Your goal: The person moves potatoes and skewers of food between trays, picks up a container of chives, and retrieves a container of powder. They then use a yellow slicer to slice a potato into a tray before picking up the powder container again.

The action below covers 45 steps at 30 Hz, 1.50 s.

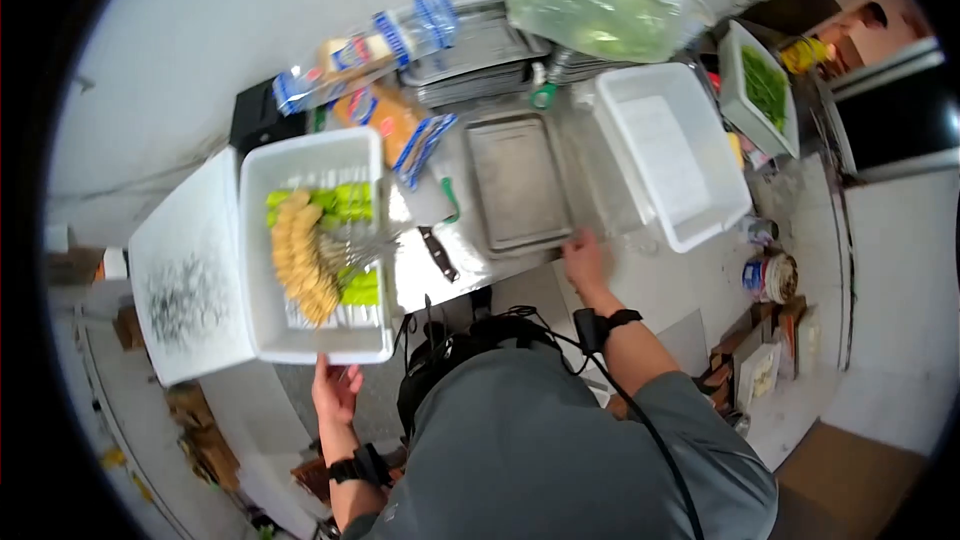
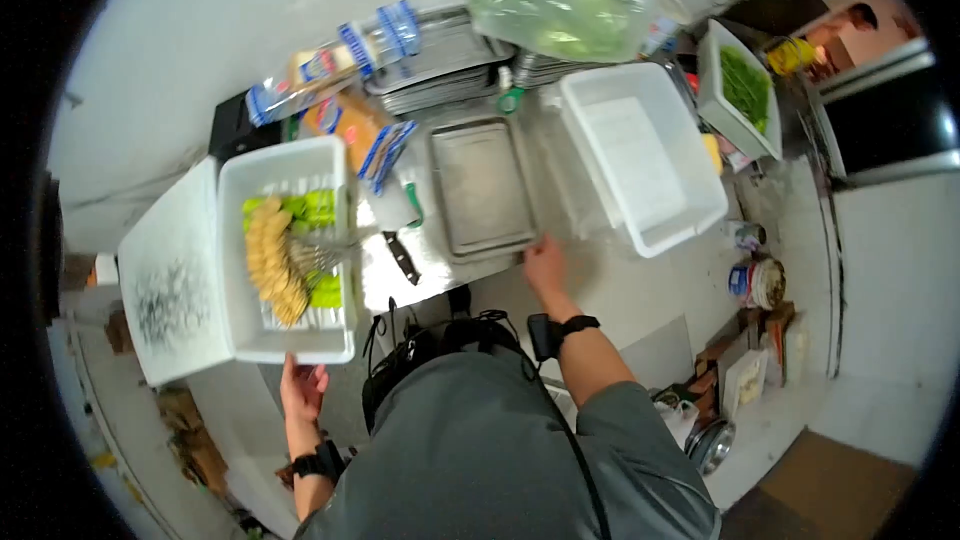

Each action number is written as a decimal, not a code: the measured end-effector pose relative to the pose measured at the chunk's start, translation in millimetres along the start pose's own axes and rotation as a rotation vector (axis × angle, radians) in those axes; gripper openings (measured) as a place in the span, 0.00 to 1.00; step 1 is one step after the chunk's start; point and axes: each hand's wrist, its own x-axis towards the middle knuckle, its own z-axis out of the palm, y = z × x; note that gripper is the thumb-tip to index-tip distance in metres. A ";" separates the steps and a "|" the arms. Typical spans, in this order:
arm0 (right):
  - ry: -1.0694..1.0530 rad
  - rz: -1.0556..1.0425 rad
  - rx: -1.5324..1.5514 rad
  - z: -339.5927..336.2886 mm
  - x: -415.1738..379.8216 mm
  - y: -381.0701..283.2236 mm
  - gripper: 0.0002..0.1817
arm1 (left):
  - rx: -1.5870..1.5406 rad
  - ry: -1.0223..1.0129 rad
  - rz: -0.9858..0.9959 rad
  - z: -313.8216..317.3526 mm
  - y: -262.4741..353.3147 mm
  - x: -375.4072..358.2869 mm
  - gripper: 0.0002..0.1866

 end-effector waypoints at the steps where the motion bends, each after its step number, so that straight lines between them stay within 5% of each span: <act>1: -0.125 -0.059 0.034 1.1 -0.9 -2.8 0.22 | 0.019 -0.037 0.007 3.6 -0.7 -0.5 0.28; 3: -0.376 -0.096 0.166 -3.0 -6.4 -6.9 0.21 | 0.045 -0.089 0.009 7.6 -4.7 -3.4 0.29; 7: -0.294 -0.144 0.206 -20.1 -33.9 30.9 0.21 | 0.242 -0.141 0.019 15.0 -0.8 -5.3 0.34; 11: -0.306 0.396 0.383 -92.5 -78.1 79.1 0.21 | 0.311 -0.262 -0.009 12.6 -10.8 8.8 0.36; 15: -0.091 0.590 0.604 -151.3 -76.9 137.4 0.15 | 0.370 -0.282 0.026 -0.7 -33.8 -2.2 0.32; 21: 0.283 0.541 0.682 -224.5 14.8 169.1 0.23 | 0.429 -0.210 0.051 24.5 -69.1 -47.6 0.25; 25: 0.662 0.302 0.174 -261.4 120.8 226.8 0.31 | 0.424 -0.126 0.192 63.1 -102.2 -76.6 0.23; 29: 0.736 0.154 0.080 -311.2 191.8 235.8 0.30 | 0.428 -0.074 0.234 126.5 -149.7 -116.8 0.20; 31: 0.094 0.184 0.137 -344.4 203.3 212.6 0.37 | 0.495 -0.108 0.224 165.2 -169.8 -131.1 0.18; 39: -0.081 -0.127 0.113 -315.8 199.4 221.5 0.24 | 0.631 -0.129 0.302 224.2 -194.6 -171.1 0.14; 43: -0.589 0.279 0.671 -301.9 106.1 194.0 0.22 | 0.610 -0.123 0.270 218.5 -206.8 -158.3 0.13; 45: -0.760 0.302 0.649 -280.4 73.5 190.9 0.23 | 0.622 -0.157 0.254 221.1 -212.3 -152.1 0.13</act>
